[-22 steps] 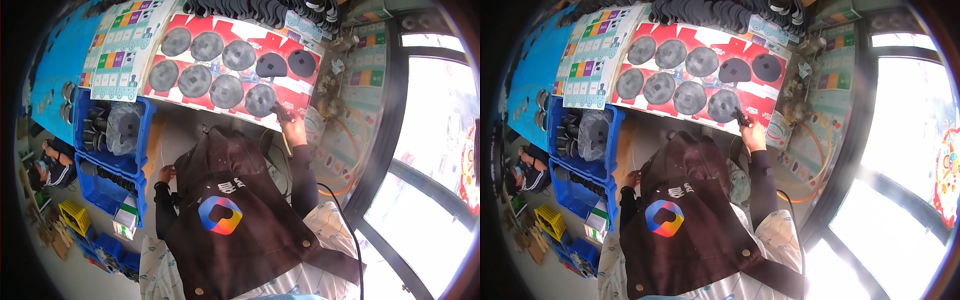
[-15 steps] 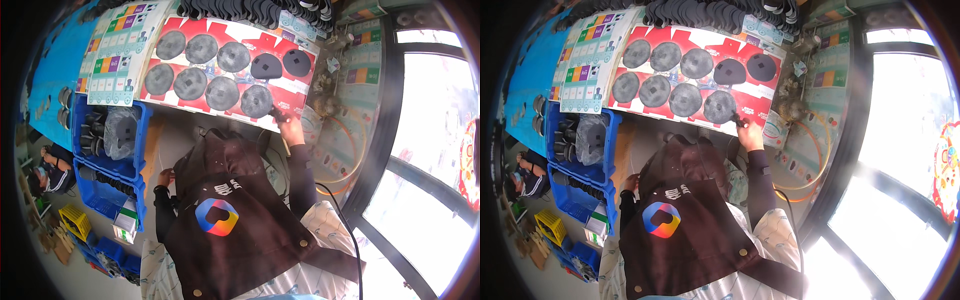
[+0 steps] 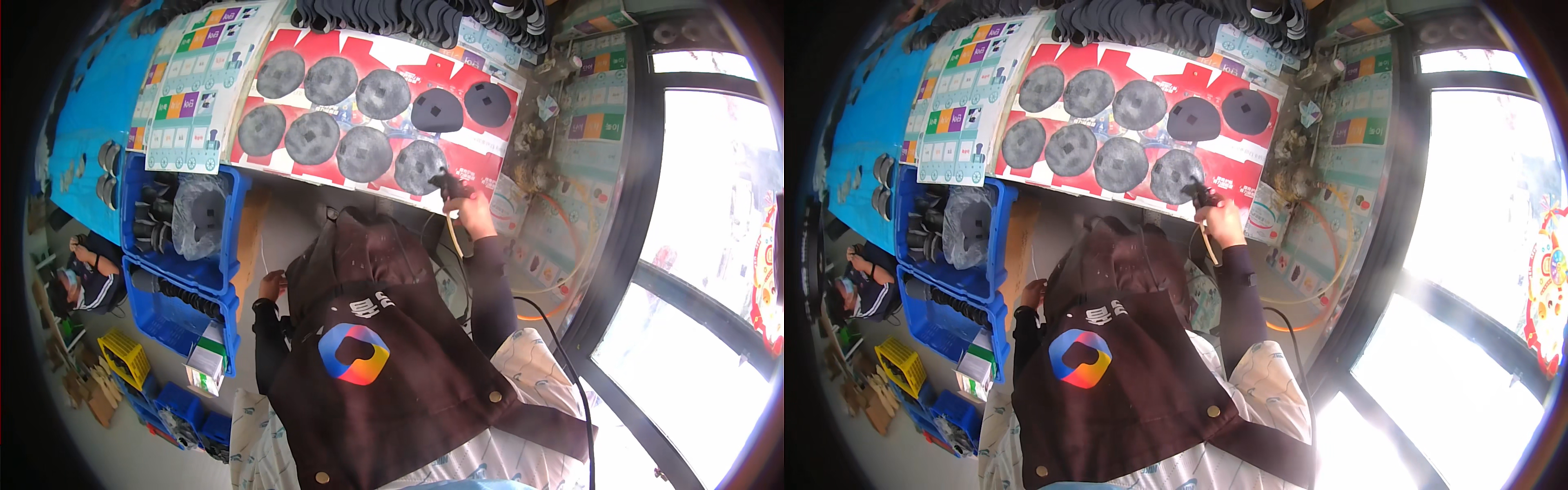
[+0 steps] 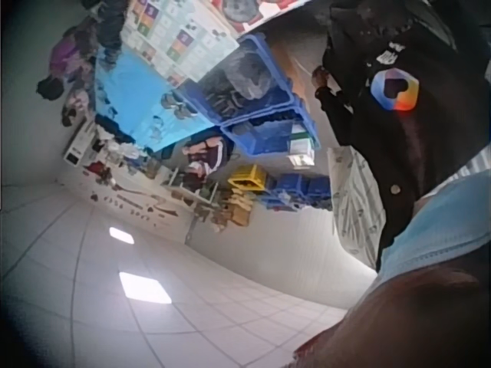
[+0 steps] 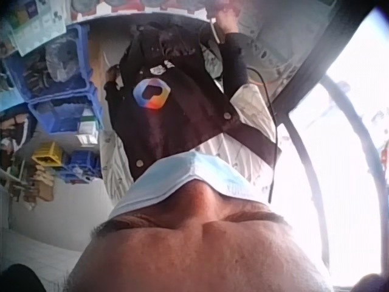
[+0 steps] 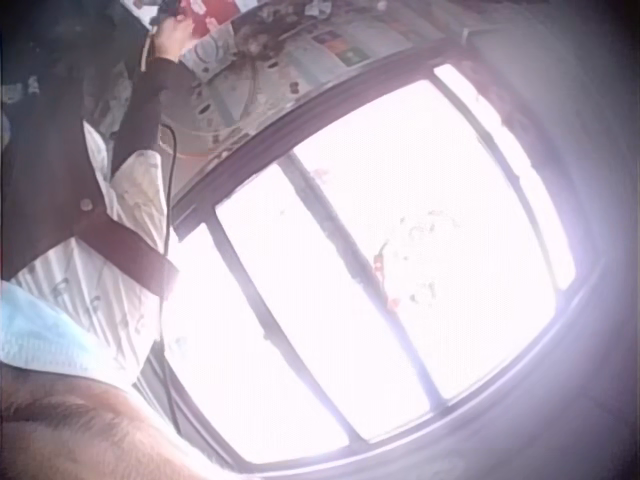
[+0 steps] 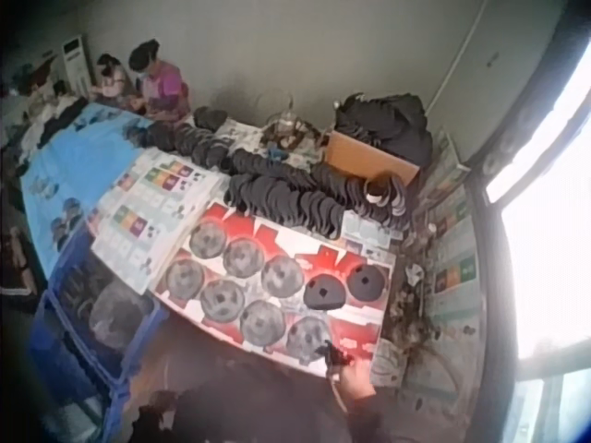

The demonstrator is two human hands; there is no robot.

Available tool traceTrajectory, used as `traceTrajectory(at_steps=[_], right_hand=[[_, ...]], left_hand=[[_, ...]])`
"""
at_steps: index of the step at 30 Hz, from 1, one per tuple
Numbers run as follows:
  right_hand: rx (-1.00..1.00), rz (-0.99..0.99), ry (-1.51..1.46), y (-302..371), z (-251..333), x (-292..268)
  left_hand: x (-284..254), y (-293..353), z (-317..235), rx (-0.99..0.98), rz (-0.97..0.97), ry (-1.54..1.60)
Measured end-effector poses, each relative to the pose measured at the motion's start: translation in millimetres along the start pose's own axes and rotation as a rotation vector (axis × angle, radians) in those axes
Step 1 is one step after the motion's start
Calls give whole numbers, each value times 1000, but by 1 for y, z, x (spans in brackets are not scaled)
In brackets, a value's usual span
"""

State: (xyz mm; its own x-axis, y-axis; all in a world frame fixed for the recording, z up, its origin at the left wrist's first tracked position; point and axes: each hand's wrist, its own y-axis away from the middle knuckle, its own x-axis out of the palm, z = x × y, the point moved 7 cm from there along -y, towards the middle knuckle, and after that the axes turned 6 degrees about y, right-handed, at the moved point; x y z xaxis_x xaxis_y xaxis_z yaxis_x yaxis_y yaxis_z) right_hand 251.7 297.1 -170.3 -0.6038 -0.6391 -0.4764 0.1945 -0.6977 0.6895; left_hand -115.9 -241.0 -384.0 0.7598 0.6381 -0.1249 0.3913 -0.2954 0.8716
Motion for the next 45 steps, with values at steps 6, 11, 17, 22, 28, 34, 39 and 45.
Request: traceTrajectory(at_steps=[6, 11, 17, 22, 28, 34, 39, 45], right_hand=[[-177, -256, -268, -36, 50, -64], [-212, -217, 4, -73, 74, -62], [-218, -281, 185, -93, 84, -64], [-291, -328, 168, -97, 93, -69], [-376, -431, 250, -102, 102, -73], [-261, -162, 458, -112, 104, -60], [-375, -220, 258, -114, 115, -71], [-290, -362, 235, -104, 96, -90]], left_hand=[[3, 5, 5, -70, 23, 17], [8, 10, 9, -47, -2, 72], [17, 16, 16, 238, 41, -165], [26, 19, 24, 282, 66, -271], [27, 19, 31, -41, -45, 26], [33, 17, 9, 199, 3, -104], [35, 17, 6, 292, 64, -172], [31, 18, 3, 349, 56, -191]])
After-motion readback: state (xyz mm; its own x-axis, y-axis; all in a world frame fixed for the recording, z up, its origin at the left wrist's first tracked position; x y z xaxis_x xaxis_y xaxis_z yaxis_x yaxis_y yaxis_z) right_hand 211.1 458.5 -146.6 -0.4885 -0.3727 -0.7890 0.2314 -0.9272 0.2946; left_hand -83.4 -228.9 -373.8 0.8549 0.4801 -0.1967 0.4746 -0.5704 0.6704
